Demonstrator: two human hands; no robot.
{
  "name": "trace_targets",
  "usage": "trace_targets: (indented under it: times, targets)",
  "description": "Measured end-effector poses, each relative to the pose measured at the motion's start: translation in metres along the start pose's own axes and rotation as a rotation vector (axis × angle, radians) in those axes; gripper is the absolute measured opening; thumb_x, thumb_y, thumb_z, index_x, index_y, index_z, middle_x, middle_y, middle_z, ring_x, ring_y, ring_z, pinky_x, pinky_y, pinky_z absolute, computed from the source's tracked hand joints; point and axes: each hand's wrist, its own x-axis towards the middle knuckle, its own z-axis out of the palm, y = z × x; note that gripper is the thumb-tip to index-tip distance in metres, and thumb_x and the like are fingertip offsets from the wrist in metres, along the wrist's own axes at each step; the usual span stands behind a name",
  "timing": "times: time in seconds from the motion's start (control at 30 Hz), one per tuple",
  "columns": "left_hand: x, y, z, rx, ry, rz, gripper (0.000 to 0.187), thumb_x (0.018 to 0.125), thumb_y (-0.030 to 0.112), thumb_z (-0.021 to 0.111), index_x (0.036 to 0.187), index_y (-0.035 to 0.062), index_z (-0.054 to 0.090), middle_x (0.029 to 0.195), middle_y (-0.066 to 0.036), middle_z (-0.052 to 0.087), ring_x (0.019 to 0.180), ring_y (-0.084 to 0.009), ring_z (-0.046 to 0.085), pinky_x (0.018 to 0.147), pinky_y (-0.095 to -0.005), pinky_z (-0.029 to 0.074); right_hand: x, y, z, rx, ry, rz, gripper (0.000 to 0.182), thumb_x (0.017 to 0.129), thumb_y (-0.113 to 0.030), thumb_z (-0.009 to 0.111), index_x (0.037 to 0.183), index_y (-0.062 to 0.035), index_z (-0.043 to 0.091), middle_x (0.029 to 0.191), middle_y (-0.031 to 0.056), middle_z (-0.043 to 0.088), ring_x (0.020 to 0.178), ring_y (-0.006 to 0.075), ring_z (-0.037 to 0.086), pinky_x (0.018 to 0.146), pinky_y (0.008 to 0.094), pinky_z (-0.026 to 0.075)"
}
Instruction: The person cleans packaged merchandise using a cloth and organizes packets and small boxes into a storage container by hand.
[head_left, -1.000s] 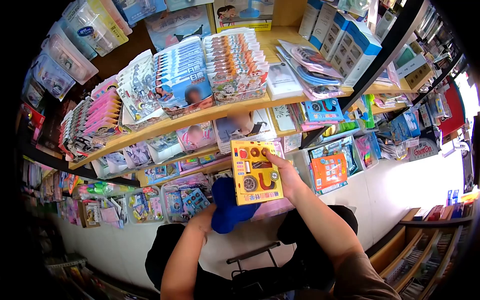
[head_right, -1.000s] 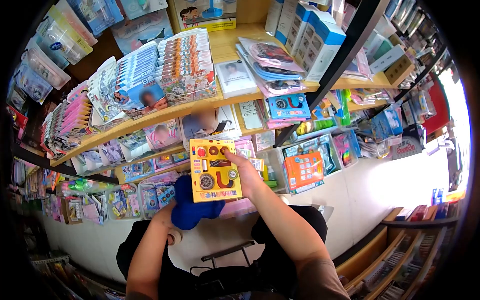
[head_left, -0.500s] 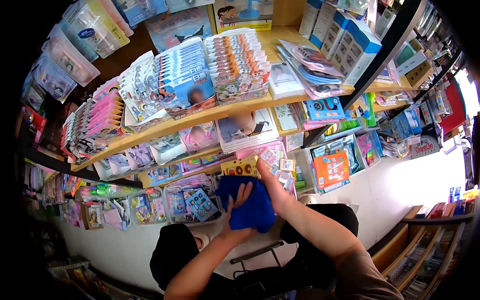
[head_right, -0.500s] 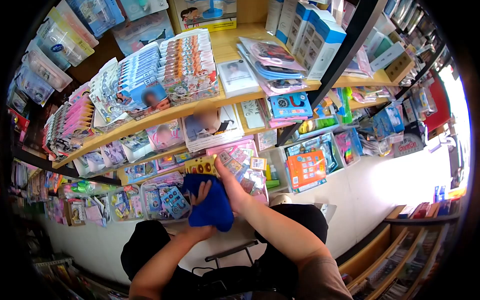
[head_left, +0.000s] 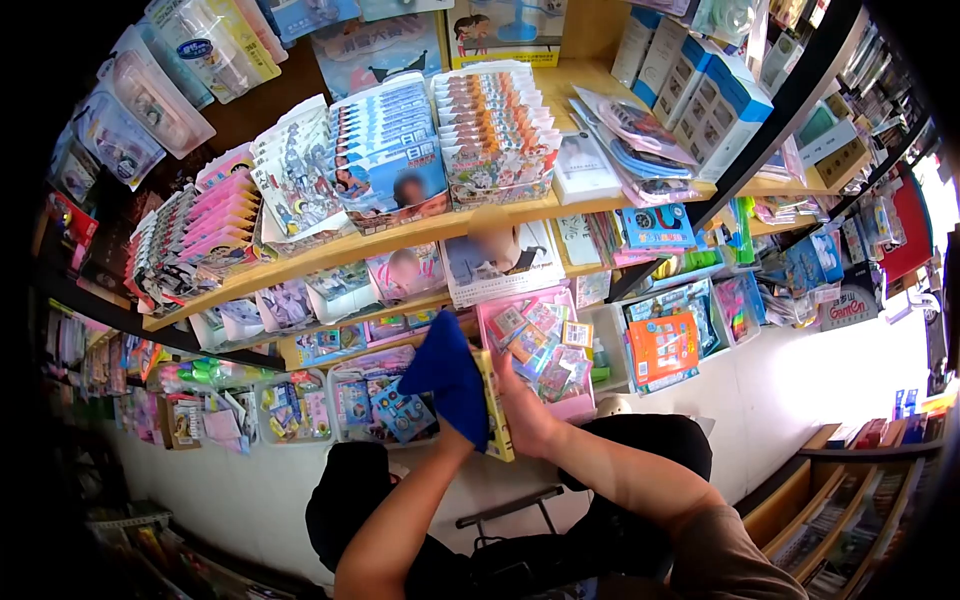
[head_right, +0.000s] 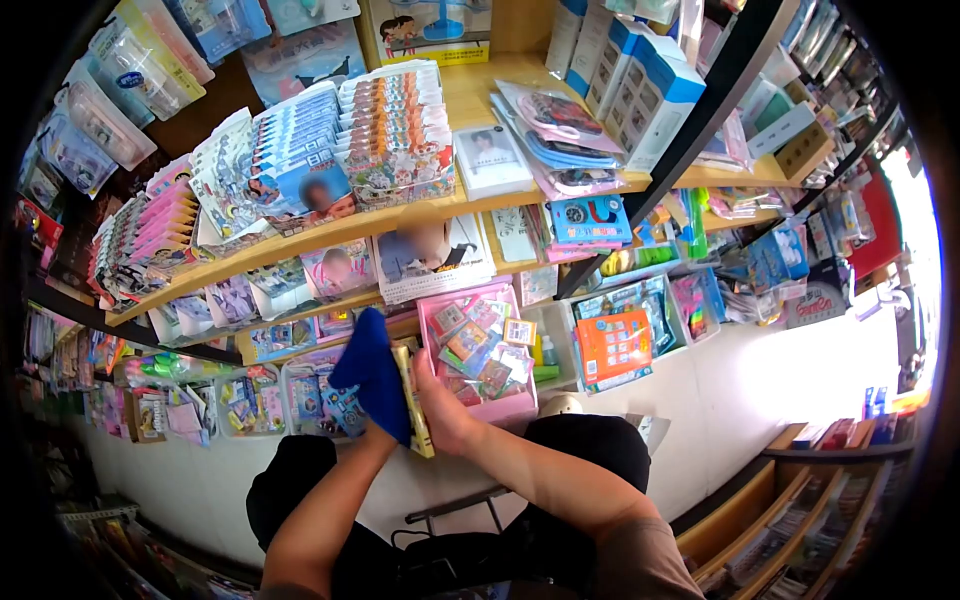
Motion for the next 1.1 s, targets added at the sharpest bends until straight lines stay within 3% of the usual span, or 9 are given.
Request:
trace_targets:
  times: [0.07, 0.17, 0.27, 0.33, 0.63, 0.8, 0.93, 1.0, 1.1]
  targets:
    - [0.012, 0.051, 0.007, 0.175, 0.062, 0.235, 0.053, 0.090, 0.014, 0.043, 0.135, 0.0011, 0.019, 0.134, -0.013, 0.030, 0.124, -0.0238, 0.030, 0.102, -0.0328, 0.024, 0.001, -0.015, -0.007, 0.061, -0.003, -0.028, 0.070, 0.086, -0.062, 0.022, 0.129, -0.0097, 0.037, 0.123, 0.0063, 0.049, 0.109, 0.0199, 0.049, 0.095, 0.0339, 0.038]
    - [-0.012, 0.017, 0.028, 0.054, -0.126, 0.016, 0.058, 0.090, 0.017, 0.042, 0.137, -0.0001, 0.013, 0.138, -0.015, 0.024, 0.129, -0.0260, 0.022, 0.106, -0.0339, 0.017, 0.000, -0.035, -0.012, 0.141, 0.056, -0.042, 0.068, 0.085, -0.063, 0.024, 0.123, -0.0107, 0.044, 0.110, 0.0045, 0.056, 0.101, 0.0181, 0.053, 0.089, 0.0327, 0.042]
    - [-0.021, 0.022, 0.033, 0.378, -0.062, 0.152, 0.061, 0.090, 0.019, 0.042, 0.138, -0.0011, 0.011, 0.141, -0.016, 0.018, 0.132, -0.0271, 0.015, 0.107, -0.0344, 0.010, -0.002, -0.030, -0.013, 0.195, 0.123, 0.052, 0.068, 0.084, -0.065, 0.028, 0.123, -0.0115, 0.045, 0.111, 0.0036, 0.055, 0.101, 0.0178, 0.053, 0.090, 0.0324, 0.041]
    - [-0.019, 0.015, 0.027, 0.158, -0.052, 0.154, 0.063, 0.089, 0.020, 0.043, 0.138, -0.0019, 0.010, 0.143, -0.016, 0.014, 0.133, -0.0274, 0.011, 0.108, -0.0345, 0.007, -0.001, -0.019, -0.009, 0.151, 0.173, 0.037, 0.072, 0.083, -0.065, 0.027, 0.127, -0.0099, 0.040, 0.118, 0.0041, 0.052, 0.107, 0.0188, 0.050, 0.094, 0.0359, 0.038]
    - [0.011, 0.029, 0.002, 0.045, -0.053, -0.007, 0.056, 0.086, 0.016, 0.048, 0.134, -0.0014, 0.023, 0.133, -0.016, 0.032, 0.122, -0.0280, 0.033, 0.101, -0.0368, 0.025, -0.001, -0.015, -0.005, 0.066, 0.039, -0.044, 0.070, 0.084, -0.063, 0.025, 0.129, -0.0115, 0.038, 0.121, 0.0055, 0.050, 0.109, 0.0192, 0.048, 0.093, 0.0345, 0.038]
    - [-0.018, 0.037, 0.033, 0.474, 0.115, 0.164, 0.053, 0.091, 0.018, 0.039, 0.135, -0.0027, 0.017, 0.138, -0.016, 0.023, 0.128, -0.0280, 0.022, 0.106, -0.0360, 0.016, 0.007, -0.015, -0.026, 0.112, 0.135, 0.067, 0.074, 0.083, -0.065, 0.026, 0.130, -0.0100, 0.037, 0.123, 0.0046, 0.048, 0.112, 0.0200, 0.047, 0.096, 0.0360, 0.036]
    - [-0.001, 0.047, 0.017, 0.115, 0.067, 0.112, 0.055, 0.093, 0.021, 0.037, 0.136, -0.0021, 0.014, 0.142, -0.013, 0.018, 0.132, -0.0250, 0.016, 0.107, -0.0333, 0.013, -0.003, -0.011, -0.001, -0.027, 0.096, 0.051, 0.070, 0.085, -0.063, 0.029, 0.129, -0.0103, 0.038, 0.119, 0.0069, 0.051, 0.103, 0.0159, 0.051, 0.089, 0.0305, 0.041]
    - [0.007, 0.030, 0.009, 0.017, 0.094, 0.098, 0.054, 0.093, 0.023, 0.037, 0.136, -0.0016, 0.017, 0.140, -0.012, 0.022, 0.130, -0.0246, 0.020, 0.106, -0.0327, 0.016, -0.005, 0.002, 0.014, -0.127, 0.089, -0.068, 0.079, 0.084, -0.064, 0.026, 0.141, -0.0120, 0.009, 0.138, 0.0080, 0.029, 0.124, 0.0168, 0.030, 0.102, 0.0299, 0.024]
    - [-0.001, -0.022, 0.004, -0.321, 0.063, -0.087, 0.050, 0.093, 0.028, 0.037, 0.136, 0.0075, 0.022, 0.130, -0.006, 0.032, 0.120, -0.0209, 0.031, 0.100, -0.0337, 0.025, 0.002, 0.021, -0.002, -0.703, 0.030, -0.365, 0.070, 0.089, -0.057, 0.021, 0.141, -0.0138, 0.003, 0.143, 0.0109, 0.013, 0.130, 0.0256, 0.014, 0.106, 0.0354, 0.012]
